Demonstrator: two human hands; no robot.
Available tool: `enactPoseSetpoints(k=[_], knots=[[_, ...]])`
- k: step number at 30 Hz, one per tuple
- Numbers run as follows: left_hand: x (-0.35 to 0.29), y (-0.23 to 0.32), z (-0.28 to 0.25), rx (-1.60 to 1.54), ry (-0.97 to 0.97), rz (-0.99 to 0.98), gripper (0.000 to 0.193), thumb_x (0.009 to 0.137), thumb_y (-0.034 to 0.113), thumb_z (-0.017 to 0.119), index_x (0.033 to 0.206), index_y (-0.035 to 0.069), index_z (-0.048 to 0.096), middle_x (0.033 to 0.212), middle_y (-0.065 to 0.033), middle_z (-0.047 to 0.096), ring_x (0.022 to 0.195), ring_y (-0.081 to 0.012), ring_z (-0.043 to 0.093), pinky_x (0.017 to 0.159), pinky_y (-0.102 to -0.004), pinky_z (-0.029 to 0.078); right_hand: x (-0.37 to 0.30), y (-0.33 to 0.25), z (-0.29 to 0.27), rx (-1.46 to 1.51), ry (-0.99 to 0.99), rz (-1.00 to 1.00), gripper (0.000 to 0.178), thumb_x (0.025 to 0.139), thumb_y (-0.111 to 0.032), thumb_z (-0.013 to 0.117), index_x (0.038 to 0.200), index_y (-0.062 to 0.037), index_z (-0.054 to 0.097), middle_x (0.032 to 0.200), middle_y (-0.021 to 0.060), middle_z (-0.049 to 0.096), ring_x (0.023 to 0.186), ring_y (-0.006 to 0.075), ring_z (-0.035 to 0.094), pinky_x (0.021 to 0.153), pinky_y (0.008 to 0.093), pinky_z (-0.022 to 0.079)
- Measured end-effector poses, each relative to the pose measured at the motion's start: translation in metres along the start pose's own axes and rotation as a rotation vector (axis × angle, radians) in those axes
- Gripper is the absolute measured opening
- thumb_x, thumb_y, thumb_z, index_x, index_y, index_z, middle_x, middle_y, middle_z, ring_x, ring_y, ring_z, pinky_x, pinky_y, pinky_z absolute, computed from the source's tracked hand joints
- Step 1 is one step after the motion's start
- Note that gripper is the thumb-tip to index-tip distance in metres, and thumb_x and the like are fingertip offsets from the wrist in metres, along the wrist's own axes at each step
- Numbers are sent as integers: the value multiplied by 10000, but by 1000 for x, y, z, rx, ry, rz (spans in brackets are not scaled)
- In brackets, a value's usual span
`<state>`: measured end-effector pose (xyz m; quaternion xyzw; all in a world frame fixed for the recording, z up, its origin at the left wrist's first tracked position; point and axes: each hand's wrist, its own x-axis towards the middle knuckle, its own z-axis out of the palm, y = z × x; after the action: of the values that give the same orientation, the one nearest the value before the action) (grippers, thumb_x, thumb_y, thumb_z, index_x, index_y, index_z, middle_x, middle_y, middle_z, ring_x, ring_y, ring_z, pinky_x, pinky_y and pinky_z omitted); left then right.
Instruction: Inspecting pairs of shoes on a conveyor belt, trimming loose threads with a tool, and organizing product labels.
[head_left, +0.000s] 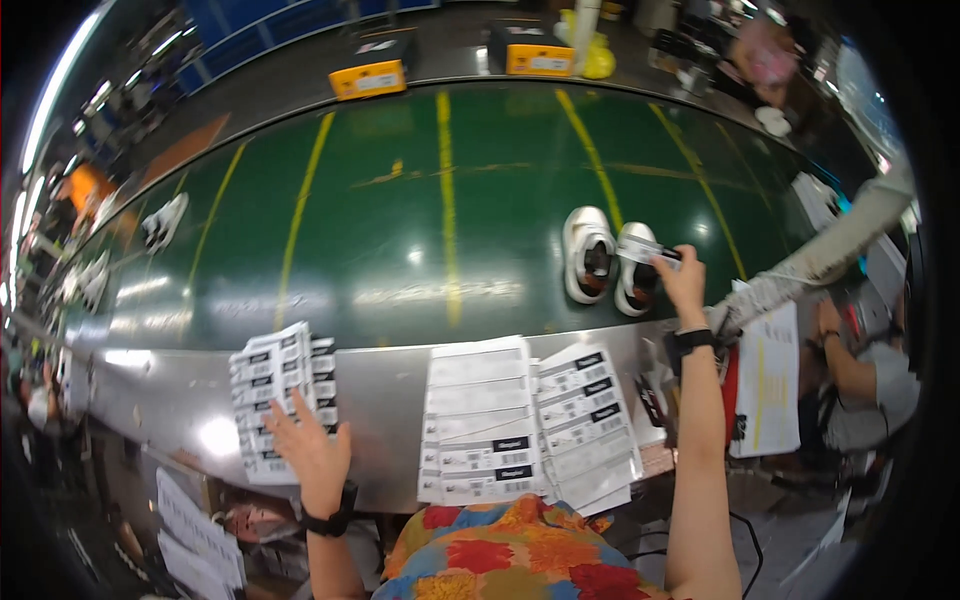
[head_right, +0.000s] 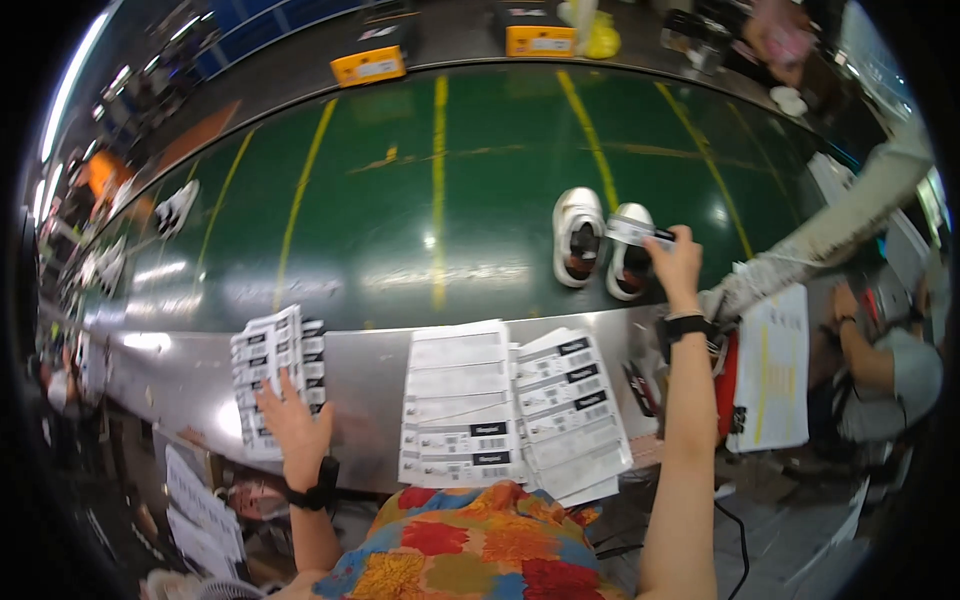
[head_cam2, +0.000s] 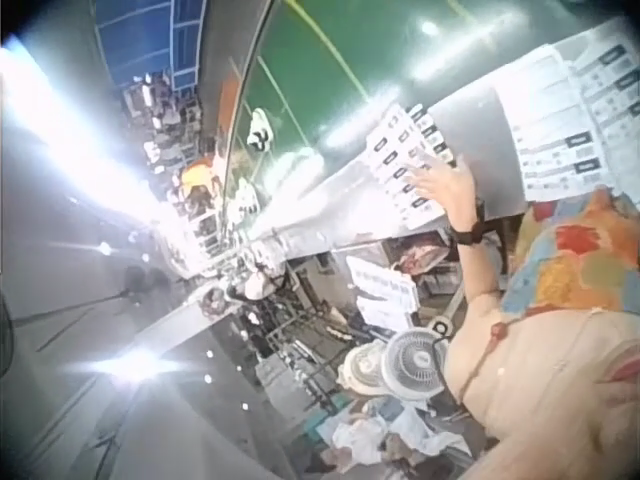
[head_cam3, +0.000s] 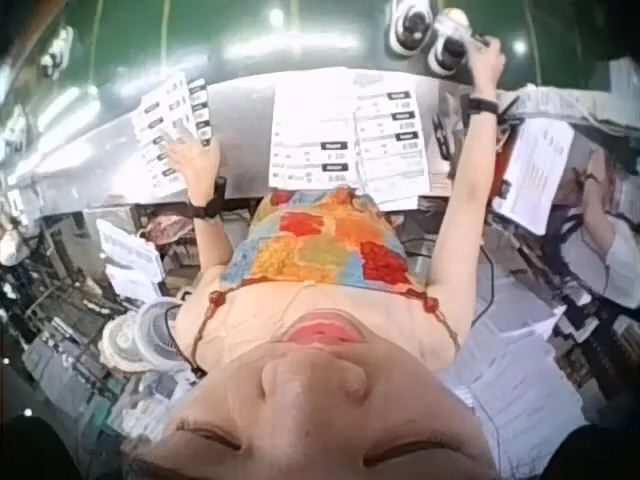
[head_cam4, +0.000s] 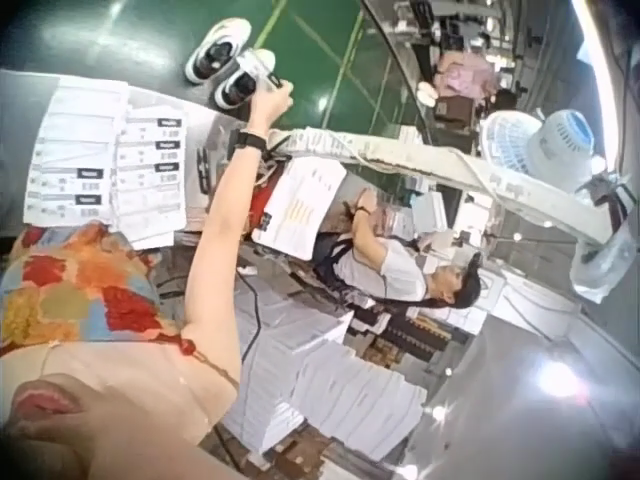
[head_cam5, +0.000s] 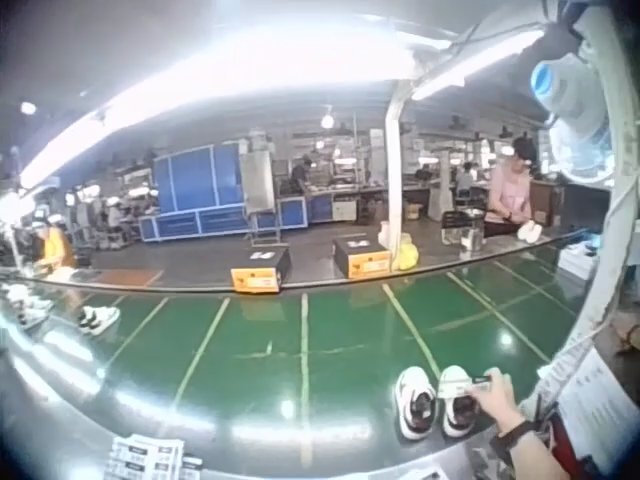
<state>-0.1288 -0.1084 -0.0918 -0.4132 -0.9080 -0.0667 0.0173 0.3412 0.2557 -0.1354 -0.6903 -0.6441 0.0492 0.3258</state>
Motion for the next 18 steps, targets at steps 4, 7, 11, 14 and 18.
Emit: enactPoseSetpoints(k=[4, 7, 11, 14, 18], knots=[[-12, -31, 23, 15, -61, -145, 994, 739, 364, 769, 1509, 43, 230, 1499, -352, 186, 1365, -590, 167, 983, -755, 253, -17, -30, -5, -193, 178, -107, 836, 746, -237, 807, 1441, -69, 374, 1289, 255, 408, 1179, 419, 422, 1033, 465, 359], [-10, -38, 33, -160, -81, -191, 994, 746, 407, 740, 1511, 38, 224, 1480, -365, 215, 1351, -600, 192, 968, -769, 249, -43, -65, -18, -81, 230, -291, 795, 787, -164, 758, 1460, -52, 349, 1370, 236, 357, 1278, 407, 360, 1092, 471, 304], [-8, -39, 38, -109, -43, -160, 909, 746, 388, 713, 1479, 28, 314, 1479, -341, 253, 1332, -609, 228, 940, -771, 274, -71, -104, -35, 11, 111, -356, 754, 814, -131, 723, 1464, -63, 347, 1384, 204, 352, 1314, 384, 351, 1107, 466, 290], [-9, -46, 32, -144, -11, -103, 835, 752, 366, 705, 1444, 28, 383, 1455, -315, 329, 1303, -596, 291, 927, -741, 319, -90, -125, -43, 90, -18, -344, 694, 825, -128, 708, 1434, -55, 384, 1356, 183, 404, 1292, 361, 389, 1073, 453, 323], [4, -84, 11, -383, 21, -9, 685, 772, 318, 742, 1317, -26, 509, 1332, -296, 493, 1205, -514, 460, 961, -576, 412, -128, -157, -41, 446, -554, -268, 473, 813, -96, 694, 1264, -61, 557, 1213, 83, 582, 1118, 200, 547, 834, 312, 470]])
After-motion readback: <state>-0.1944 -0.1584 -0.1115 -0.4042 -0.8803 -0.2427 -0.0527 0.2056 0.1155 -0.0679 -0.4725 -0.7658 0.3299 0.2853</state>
